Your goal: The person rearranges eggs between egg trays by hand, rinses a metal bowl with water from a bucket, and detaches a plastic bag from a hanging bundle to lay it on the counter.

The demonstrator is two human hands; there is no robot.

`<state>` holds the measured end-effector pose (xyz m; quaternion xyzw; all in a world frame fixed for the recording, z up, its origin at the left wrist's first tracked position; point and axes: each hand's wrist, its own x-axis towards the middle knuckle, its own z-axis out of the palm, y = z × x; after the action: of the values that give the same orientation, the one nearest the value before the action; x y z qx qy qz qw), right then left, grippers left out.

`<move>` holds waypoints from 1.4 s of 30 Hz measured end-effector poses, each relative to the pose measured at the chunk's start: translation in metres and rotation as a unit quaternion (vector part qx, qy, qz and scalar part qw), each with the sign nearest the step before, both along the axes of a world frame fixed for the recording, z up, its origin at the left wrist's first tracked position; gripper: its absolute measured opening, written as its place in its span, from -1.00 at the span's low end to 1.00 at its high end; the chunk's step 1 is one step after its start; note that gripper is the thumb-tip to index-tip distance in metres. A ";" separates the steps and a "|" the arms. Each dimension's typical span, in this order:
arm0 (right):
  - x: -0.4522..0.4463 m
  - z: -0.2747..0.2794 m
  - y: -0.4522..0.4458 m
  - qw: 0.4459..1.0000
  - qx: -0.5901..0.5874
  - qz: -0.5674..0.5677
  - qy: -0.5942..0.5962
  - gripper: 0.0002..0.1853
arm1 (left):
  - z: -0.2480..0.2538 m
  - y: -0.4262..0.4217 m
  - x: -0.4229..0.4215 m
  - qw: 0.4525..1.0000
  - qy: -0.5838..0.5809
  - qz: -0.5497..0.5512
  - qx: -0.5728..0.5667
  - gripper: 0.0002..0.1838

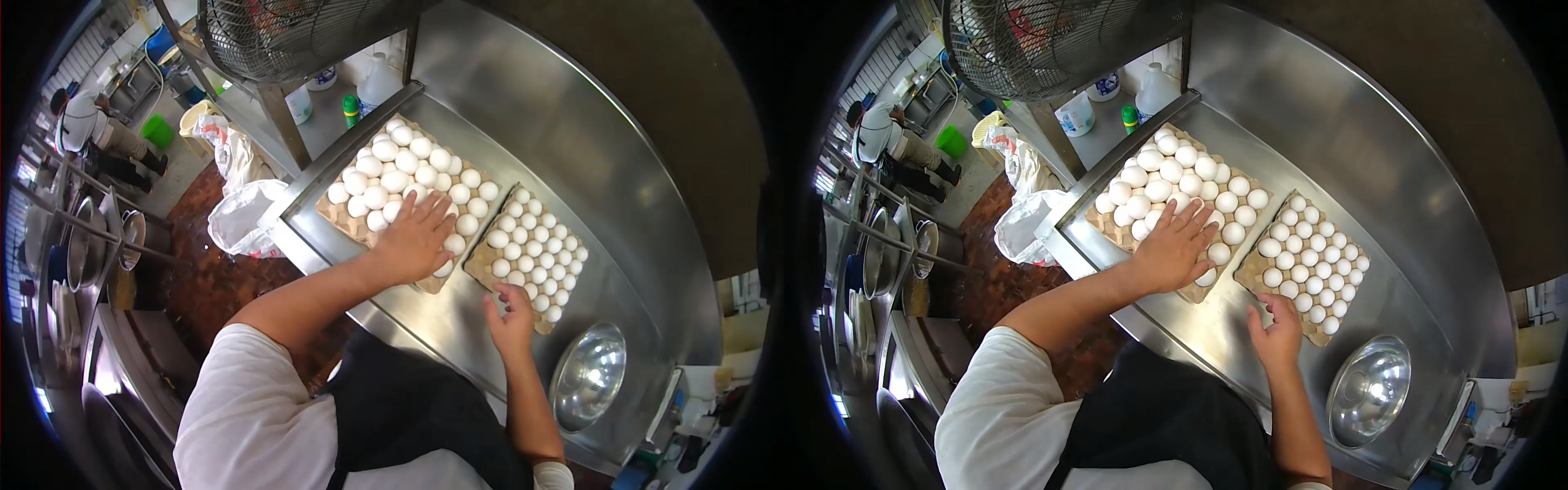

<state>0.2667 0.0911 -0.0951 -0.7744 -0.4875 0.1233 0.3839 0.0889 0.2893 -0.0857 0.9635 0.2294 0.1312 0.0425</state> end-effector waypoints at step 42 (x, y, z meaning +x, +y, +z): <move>0.072 -0.045 0.062 0.948 -0.203 0.055 -0.239 -0.63 | -0.050 -0.012 0.191 0.984 0.174 -0.043 0.001 -0.74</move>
<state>0.3385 0.1529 -0.1404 -0.8149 -0.5712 0.0516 0.0834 0.2798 0.2775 -0.1360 0.9807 0.1911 -0.0406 0.0069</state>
